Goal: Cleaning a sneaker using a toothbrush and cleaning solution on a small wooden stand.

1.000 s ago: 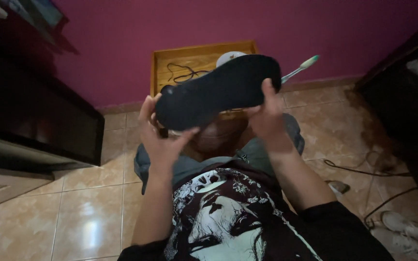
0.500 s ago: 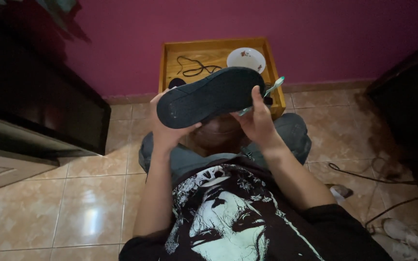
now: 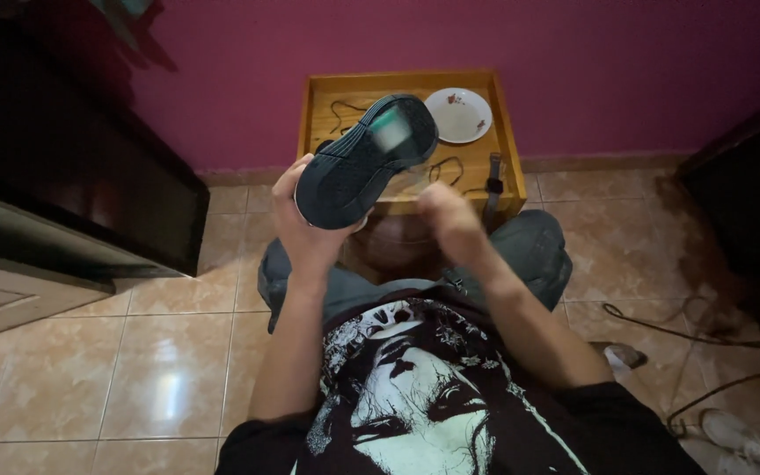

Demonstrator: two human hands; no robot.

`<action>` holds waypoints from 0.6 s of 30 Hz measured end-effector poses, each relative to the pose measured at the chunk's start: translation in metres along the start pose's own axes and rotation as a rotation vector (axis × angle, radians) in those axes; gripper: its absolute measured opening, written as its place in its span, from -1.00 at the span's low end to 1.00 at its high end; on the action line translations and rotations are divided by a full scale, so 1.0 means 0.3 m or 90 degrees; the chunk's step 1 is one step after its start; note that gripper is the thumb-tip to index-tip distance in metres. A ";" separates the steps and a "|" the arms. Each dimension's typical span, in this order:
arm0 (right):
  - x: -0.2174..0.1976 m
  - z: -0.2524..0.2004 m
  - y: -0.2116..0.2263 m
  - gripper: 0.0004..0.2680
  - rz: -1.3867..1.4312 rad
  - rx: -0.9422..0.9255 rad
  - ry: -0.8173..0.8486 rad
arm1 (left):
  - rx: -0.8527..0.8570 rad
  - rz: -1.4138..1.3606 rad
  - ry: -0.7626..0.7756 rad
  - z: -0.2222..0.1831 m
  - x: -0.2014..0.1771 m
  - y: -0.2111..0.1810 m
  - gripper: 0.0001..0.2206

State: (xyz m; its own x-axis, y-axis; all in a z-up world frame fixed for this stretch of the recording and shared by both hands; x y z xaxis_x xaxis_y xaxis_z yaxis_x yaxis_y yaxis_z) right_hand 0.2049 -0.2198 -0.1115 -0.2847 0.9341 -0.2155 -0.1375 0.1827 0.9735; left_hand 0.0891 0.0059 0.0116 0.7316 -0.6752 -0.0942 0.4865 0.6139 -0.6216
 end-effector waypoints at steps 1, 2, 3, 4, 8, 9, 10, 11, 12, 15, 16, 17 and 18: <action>0.029 -0.044 0.041 -0.74 0.001 0.001 -0.001 | 0.001 0.000 0.002 0.003 0.002 0.002 -0.16; 0.056 -0.091 0.108 -0.78 -0.064 -0.059 -0.008 | 0.021 0.005 -0.007 0.002 -0.001 -0.005 -0.19; 0.087 -0.141 0.174 -0.83 -0.129 -0.118 -0.014 | 0.042 0.010 -0.017 0.000 -0.003 -0.011 -0.22; 0.083 -0.136 0.156 -0.83 -0.129 -0.117 -0.014 | 0.042 0.010 -0.016 -0.001 -0.002 -0.005 -0.22; 0.030 -0.138 0.277 -0.87 -0.205 -0.247 -0.064 | 0.110 0.000 -0.003 -0.003 -0.002 -0.027 -0.28; -0.012 -0.137 0.326 -0.92 -0.225 -0.245 -0.118 | 0.128 0.003 0.005 -0.003 -0.001 -0.035 -0.30; -0.034 -0.120 0.305 -0.92 -0.226 -0.245 -0.119 | 0.127 0.003 0.005 -0.004 0.002 -0.035 -0.30; -0.066 -0.105 0.284 -0.87 -0.236 -0.242 -0.142 | 0.131 -0.012 0.001 -0.005 0.002 -0.036 -0.31; -0.099 -0.085 0.264 -0.83 -0.246 -0.240 -0.165 | 0.136 -0.027 -0.004 -0.003 0.005 -0.037 -0.31; 0.054 -0.180 0.336 -0.90 -0.205 -0.266 -0.127 | 0.180 0.019 0.011 0.004 0.004 -0.074 -0.37; 0.064 -0.188 0.317 -0.90 -0.205 -0.264 -0.126 | 0.178 0.020 0.011 0.006 0.006 -0.069 -0.37; 0.106 -0.208 0.327 -0.92 -0.208 -0.340 -0.065 | 0.189 0.018 0.002 0.006 0.002 -0.070 -0.39; 0.153 -0.235 0.333 -0.92 -0.208 -0.415 -0.003 | 0.202 0.018 -0.006 0.007 -0.005 -0.069 -0.42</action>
State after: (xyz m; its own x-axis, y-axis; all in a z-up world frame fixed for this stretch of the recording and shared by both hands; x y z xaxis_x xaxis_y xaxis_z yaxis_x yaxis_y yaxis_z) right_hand 0.1111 -0.1804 -0.0295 -0.1279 0.8645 -0.4860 -0.7521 0.2349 0.6158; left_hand 0.0791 -0.0050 0.0264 0.7508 -0.6530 -0.0998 0.5892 0.7303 -0.3457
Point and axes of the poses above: each hand's wrist, its own z-axis towards the middle knuckle, its own x-axis out of the palm, y = z × x, the point moved 9 cm from there along z, towards the middle knuckle, and after that the axes turned 4 degrees about z, right-handed, at the moved point
